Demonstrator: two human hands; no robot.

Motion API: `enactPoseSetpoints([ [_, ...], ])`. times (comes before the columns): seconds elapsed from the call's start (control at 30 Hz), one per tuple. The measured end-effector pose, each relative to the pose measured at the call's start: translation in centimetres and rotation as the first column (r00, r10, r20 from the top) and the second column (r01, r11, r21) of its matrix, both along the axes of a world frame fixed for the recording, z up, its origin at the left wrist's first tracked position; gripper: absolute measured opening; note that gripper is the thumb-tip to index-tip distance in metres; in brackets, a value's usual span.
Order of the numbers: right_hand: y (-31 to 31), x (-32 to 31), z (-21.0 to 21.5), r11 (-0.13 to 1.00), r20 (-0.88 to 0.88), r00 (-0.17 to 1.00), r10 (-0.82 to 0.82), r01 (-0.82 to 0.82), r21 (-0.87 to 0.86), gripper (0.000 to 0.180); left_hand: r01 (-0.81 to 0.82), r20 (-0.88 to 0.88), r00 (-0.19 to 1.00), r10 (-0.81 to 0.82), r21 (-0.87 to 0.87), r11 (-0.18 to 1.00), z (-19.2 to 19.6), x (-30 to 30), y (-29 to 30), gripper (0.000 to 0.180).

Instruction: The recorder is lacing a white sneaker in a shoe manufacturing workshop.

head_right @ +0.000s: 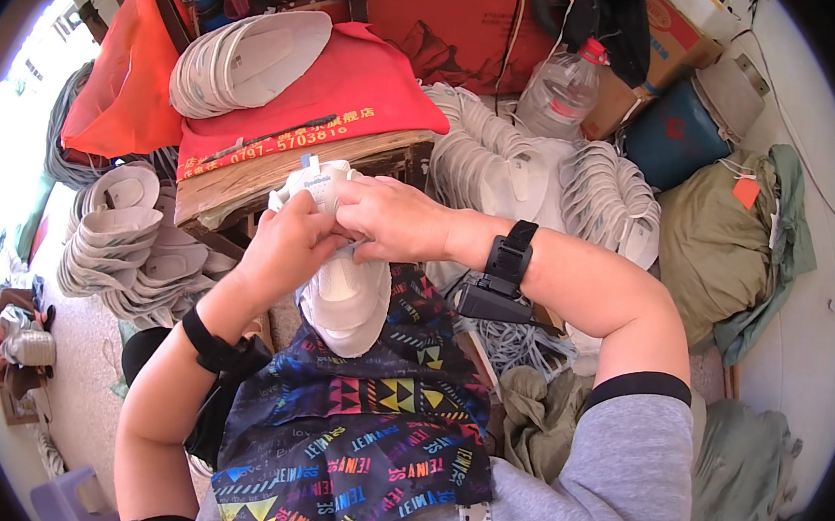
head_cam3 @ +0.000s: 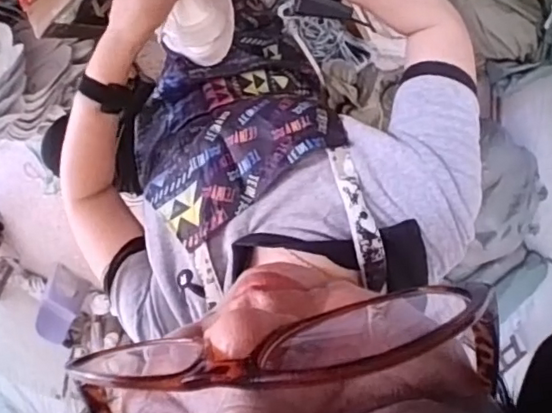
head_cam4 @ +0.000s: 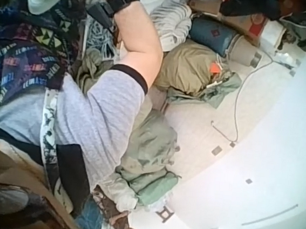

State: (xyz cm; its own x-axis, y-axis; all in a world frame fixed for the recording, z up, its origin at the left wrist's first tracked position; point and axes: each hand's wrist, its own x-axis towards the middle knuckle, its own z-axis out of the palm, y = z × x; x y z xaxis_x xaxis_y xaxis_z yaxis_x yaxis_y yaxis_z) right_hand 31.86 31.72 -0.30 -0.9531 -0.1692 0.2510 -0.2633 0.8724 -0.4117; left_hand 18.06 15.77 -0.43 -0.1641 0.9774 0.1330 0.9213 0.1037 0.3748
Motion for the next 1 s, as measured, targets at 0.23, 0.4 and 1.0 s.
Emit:
enactPoseSetpoints([
  [0.23, -0.3, 0.2, 0.0, 0.999, -0.011, 0.999, 0.044, -0.044, 0.007, 0.032, 0.032, 0.19, 0.982, -0.005, -0.142, 0.989, 0.8, -1.6, 1.7, 0.02],
  [0.4, 0.2, 0.0, -0.1, 0.999, 0.043, 0.999, 0.024, -0.022, -0.029, 0.036, -0.016, 0.151, 0.988, 0.038, -0.143, 0.99, 0.8, -1.0, 2.0, 0.03],
  [1.0, -4.4, 0.3, 2.7, 0.963, 0.241, 0.957, -0.159, 0.204, -0.174, 0.017, -0.373, 0.508, 0.843, 0.177, 0.315, 0.873, -3.0, 1.3, -0.1, 0.009],
])
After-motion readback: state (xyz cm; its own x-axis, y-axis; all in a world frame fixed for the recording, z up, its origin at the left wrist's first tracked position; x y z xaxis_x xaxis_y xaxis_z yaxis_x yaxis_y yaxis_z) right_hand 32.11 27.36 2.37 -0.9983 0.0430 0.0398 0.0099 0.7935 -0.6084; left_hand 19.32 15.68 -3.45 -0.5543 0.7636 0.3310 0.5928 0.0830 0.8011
